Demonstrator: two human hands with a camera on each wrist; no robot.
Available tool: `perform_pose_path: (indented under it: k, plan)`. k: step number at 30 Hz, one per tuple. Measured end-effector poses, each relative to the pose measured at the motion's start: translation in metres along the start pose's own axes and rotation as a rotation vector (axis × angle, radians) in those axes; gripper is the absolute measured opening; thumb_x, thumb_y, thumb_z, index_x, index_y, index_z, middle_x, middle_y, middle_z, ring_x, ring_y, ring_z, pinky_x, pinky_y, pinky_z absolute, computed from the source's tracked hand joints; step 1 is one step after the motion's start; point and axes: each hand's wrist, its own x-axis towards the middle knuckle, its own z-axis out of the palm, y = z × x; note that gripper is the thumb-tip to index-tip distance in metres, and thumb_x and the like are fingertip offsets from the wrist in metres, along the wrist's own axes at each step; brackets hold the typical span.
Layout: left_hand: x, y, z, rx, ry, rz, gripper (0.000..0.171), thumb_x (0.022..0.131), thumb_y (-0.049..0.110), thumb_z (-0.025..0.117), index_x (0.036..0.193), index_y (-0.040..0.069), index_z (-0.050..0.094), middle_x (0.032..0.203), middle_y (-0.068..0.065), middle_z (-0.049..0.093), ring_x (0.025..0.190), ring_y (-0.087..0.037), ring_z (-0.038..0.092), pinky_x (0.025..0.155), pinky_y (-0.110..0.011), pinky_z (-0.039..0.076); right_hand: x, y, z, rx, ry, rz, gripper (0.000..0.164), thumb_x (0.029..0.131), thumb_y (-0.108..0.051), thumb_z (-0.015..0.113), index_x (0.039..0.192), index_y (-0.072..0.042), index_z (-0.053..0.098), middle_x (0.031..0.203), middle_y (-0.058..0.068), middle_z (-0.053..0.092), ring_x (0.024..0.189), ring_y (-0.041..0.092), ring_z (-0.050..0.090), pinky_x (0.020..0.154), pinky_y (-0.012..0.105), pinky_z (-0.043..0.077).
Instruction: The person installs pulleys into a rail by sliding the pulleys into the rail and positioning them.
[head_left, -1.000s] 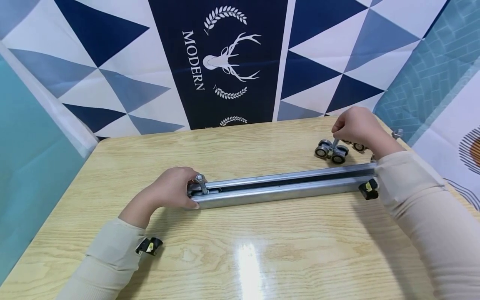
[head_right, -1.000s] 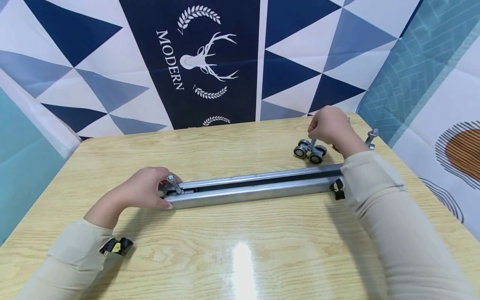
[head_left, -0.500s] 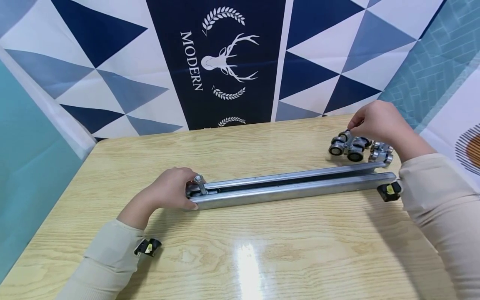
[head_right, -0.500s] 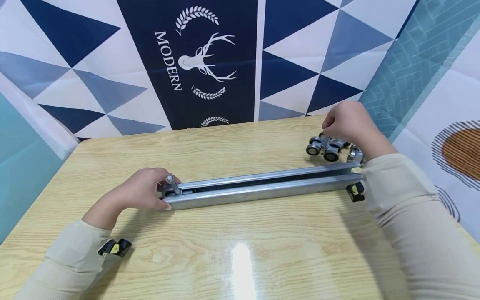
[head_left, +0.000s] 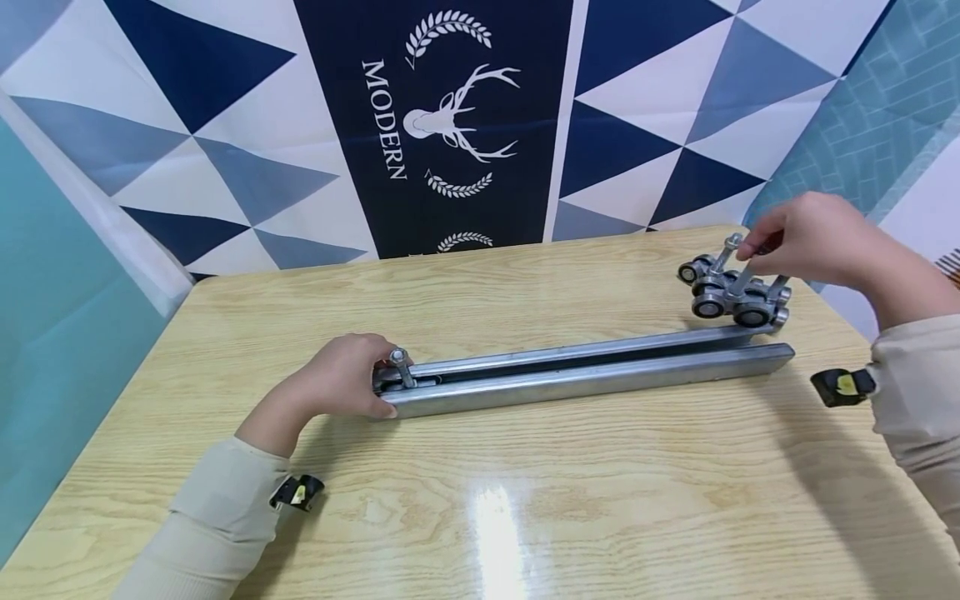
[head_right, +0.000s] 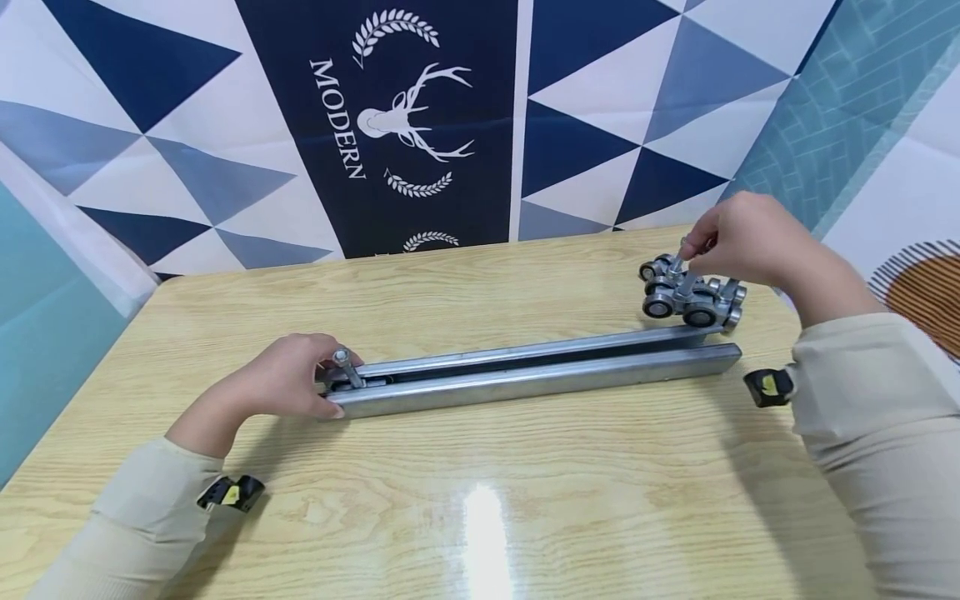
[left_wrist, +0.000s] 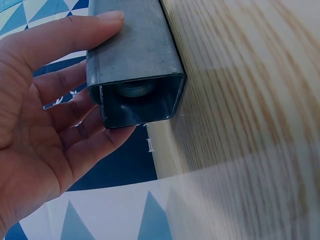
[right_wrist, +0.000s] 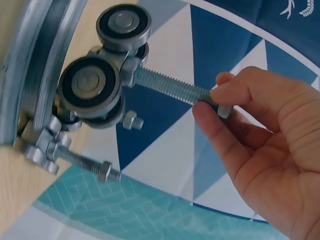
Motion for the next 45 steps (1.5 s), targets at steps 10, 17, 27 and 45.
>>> perform_pose_path:
  k: [10,17,27,45]
  plan:
    - [0.0,-0.001,-0.001,0.002,-0.002,0.005,0.051,0.053,0.031,0.081,0.099,0.019,0.063,0.087,0.006,0.058,0.074,-0.013,0.051,0.068,-0.032,0.041,-0.016,0.013,-0.001,-0.044,0.041,-0.006,0.005,0.072,-0.007,0.066,0.077,-0.008,0.068,0.071,0.003,0.063,0.056,0.011,0.052,0.049,0.026,0.041]
    - [0.0,-0.001,0.0,-0.007,0.0,0.004,0.052,0.052,0.031,0.081,0.1,0.02,0.064,0.087,0.007,0.058,0.073,-0.011,0.05,0.068,-0.03,0.041,-0.026,0.025,-0.002,-0.072,0.049,0.003,0.006,0.071,-0.003,0.066,0.077,-0.004,0.069,0.068,0.004,0.062,0.054,0.012,0.05,0.047,0.024,0.04]
    - [0.0,-0.002,-0.001,-0.003,0.001,0.009,0.051,0.053,0.032,0.08,0.099,0.02,0.064,0.087,0.006,0.058,0.074,-0.012,0.05,0.068,-0.031,0.041,-0.035,0.042,-0.003,-0.073,0.005,0.083,0.006,0.065,-0.001,0.068,0.071,-0.001,0.067,0.062,0.003,0.059,0.055,0.017,0.048,0.046,0.023,0.039]
    - [0.0,0.0,-0.002,0.017,-0.018,-0.002,0.052,0.054,0.032,0.081,0.101,0.016,0.063,0.088,0.004,0.058,0.076,-0.013,0.051,0.069,-0.034,0.042,-0.045,0.086,0.01,0.086,-0.008,0.191,0.008,0.065,0.013,0.061,0.072,0.009,0.063,0.06,0.009,0.056,0.054,0.023,0.044,0.044,0.023,0.037]
